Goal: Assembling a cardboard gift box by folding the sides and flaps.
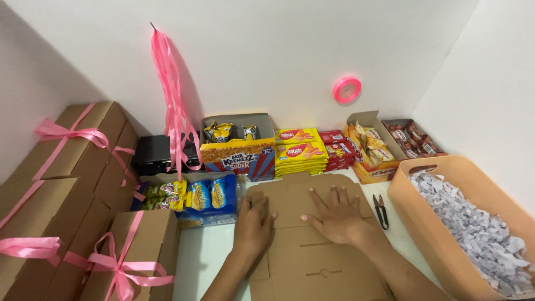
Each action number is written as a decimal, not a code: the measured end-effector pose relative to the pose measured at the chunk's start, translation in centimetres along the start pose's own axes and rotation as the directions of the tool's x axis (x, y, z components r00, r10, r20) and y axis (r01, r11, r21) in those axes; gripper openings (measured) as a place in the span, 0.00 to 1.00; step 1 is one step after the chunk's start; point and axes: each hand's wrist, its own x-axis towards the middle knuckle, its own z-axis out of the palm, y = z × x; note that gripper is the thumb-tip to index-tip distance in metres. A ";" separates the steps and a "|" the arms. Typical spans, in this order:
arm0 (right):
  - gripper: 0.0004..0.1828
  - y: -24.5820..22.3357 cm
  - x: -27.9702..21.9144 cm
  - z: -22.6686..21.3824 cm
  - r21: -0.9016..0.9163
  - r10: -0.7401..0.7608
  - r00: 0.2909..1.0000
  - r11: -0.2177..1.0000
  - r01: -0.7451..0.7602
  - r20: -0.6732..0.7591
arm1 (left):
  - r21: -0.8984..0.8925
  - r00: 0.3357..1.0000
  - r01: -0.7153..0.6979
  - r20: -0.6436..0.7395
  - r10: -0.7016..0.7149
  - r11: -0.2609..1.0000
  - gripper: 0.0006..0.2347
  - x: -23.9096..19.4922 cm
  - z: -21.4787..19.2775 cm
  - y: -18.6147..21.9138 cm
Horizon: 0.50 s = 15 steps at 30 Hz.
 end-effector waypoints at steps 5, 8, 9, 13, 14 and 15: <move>0.47 -0.3 -0.6 0.2 0.017 0.003 1.000 1.000 -0.003 -0.005 | 0.033 1.000 -0.015 -0.011 0.016 0.999 0.20 0.3 0.8 -1.1; 0.46 -0.7 -2.2 -1.1 0.077 0.005 0.999 0.997 -0.009 0.052 | -0.008 1.000 -0.021 -0.013 0.020 1.000 0.21 0.5 1.0 -1.4; 0.46 -0.6 -2.0 -0.8 0.078 0.006 0.999 0.997 -0.010 0.047 | -0.007 1.000 -0.025 -0.015 0.025 1.000 0.21 0.5 0.8 -1.1; 0.47 -1.2 -1.9 -0.8 0.103 0.019 0.998 0.994 -0.025 0.061 | 0.090 0.998 0.005 0.055 -0.010 0.996 0.22 0.2 0.5 0.0; 0.47 -1.5 -2.0 -1.1 0.126 0.017 0.996 0.992 -0.028 0.088 | 0.125 0.997 0.011 0.078 -0.021 0.992 0.23 0.2 0.4 0.3; 0.47 -2.0 -1.7 -0.8 0.128 0.019 0.996 0.991 -0.030 0.091 | 0.125 0.996 0.011 0.082 -0.021 0.992 0.23 0.1 0.4 0.4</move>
